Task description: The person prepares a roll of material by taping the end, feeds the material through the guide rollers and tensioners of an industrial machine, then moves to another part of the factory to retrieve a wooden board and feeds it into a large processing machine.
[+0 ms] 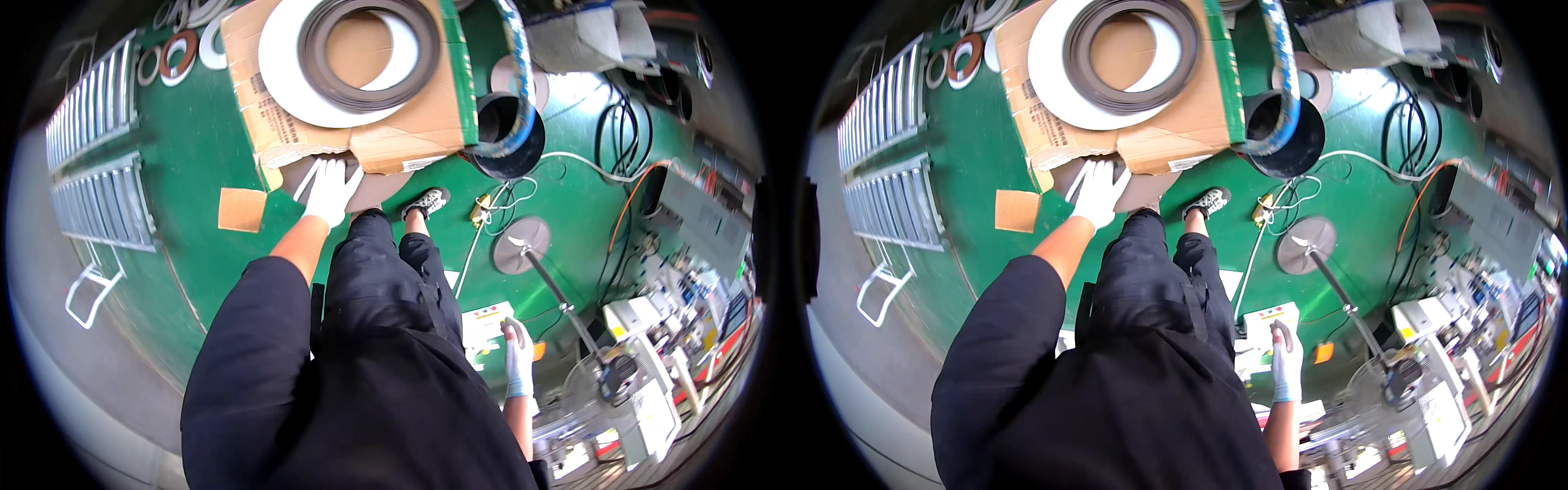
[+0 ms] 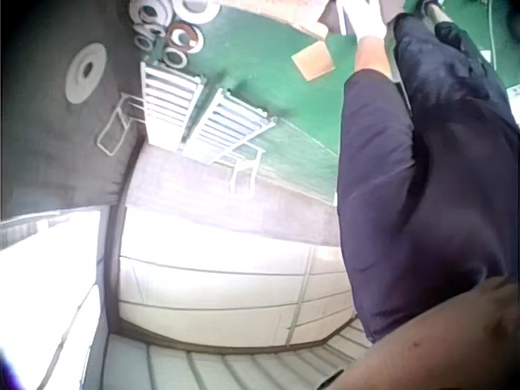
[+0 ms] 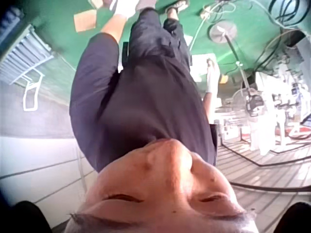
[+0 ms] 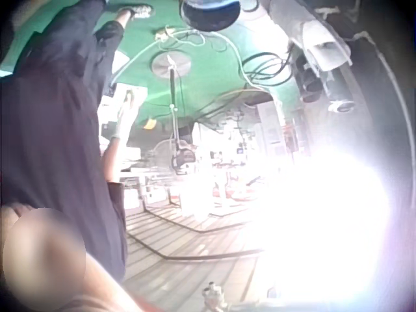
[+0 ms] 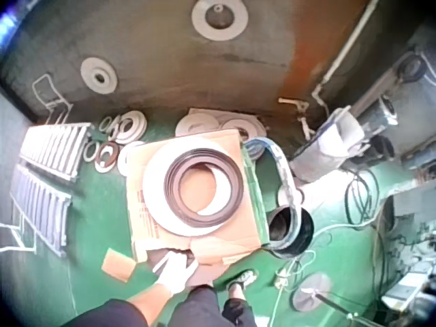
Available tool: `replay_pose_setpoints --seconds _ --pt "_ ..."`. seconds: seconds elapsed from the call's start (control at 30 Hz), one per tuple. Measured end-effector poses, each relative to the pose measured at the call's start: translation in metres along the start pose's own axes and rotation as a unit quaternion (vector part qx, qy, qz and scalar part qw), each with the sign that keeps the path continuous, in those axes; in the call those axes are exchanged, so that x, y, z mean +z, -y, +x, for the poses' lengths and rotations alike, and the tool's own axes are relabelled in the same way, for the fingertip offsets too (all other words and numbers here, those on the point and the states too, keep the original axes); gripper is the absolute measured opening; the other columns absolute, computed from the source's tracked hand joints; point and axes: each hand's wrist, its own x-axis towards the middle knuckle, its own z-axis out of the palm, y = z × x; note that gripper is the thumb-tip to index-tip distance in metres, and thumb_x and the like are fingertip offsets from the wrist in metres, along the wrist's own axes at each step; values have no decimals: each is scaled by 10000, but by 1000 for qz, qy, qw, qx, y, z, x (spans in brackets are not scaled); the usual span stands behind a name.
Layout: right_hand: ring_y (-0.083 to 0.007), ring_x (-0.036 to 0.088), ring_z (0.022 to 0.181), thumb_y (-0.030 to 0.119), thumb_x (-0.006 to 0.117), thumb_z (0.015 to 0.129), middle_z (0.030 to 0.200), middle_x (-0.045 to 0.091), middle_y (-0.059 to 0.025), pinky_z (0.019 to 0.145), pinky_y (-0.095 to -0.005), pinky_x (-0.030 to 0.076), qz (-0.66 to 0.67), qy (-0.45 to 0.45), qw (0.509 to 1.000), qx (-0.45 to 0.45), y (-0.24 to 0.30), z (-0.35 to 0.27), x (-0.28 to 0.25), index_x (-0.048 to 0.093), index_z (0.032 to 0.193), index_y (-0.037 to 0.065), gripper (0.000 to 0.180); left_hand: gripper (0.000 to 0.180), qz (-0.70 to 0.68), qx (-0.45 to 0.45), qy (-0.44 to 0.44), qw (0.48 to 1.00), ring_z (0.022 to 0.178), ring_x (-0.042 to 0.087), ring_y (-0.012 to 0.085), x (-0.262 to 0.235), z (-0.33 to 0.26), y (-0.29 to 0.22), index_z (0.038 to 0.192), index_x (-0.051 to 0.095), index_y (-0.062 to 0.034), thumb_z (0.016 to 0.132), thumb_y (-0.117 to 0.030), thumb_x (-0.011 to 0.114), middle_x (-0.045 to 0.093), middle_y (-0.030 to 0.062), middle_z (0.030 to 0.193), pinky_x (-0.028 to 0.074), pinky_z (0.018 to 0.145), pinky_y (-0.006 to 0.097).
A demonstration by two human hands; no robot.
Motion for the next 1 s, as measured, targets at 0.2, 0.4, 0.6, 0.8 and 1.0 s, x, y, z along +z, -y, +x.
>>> replay_pose_setpoints --seconds 0.2,0.4,0.6,0.8,1.0 --pt "-213 648 1128 251 589 1029 1170 700 -131 1015 -339 484 64 1 998 -3 -73 8 4 634 1289 -21 379 829 19 45 64 997 1318 423 431 -33 -68 -77 1559 348 -104 784 -134 642 466 275 1359 207 1189 583" --pt "-262 644 1122 349 576 1018 1188 708 -121 1011 -370 469 -83 -44 995 44 -175 15 -24 673 1273 50 405 1106 -12 68 143 987 1191 513 424 -120 -90 -129 1546 297 7 616 -302 809 506 284 1275 404 1067 471" --pt "-150 625 879 298 563 1027 952 700 -46 795 -288 501 252 -93 957 110 -314 45 -5 678 1154 3 341 1039 -273 -1 276 922 1273 539 329 -162 -98 -152 1583 253 -10 861 -607 703 536 257 1374 435 1066 423" --pt "-175 655 821 290 568 1011 916 698 -97 756 -315 530 432 -128 884 123 -391 94 38 674 1142 -6 341 632 -711 -352 209 572 706 597 185 -139 -73 -264 1140 710 -142 1008 -682 410 646 48 799 513 706 326" --pt "-349 669 1103 459 541 990 1138 727 -181 983 -444 497 189 -46 977 93 -318 133 -17 737 1119 101 428 611 -658 -350 280 605 713 616 189 -119 -28 -297 1141 707 -141 1012 -664 420 664 55 824 523 709 326"
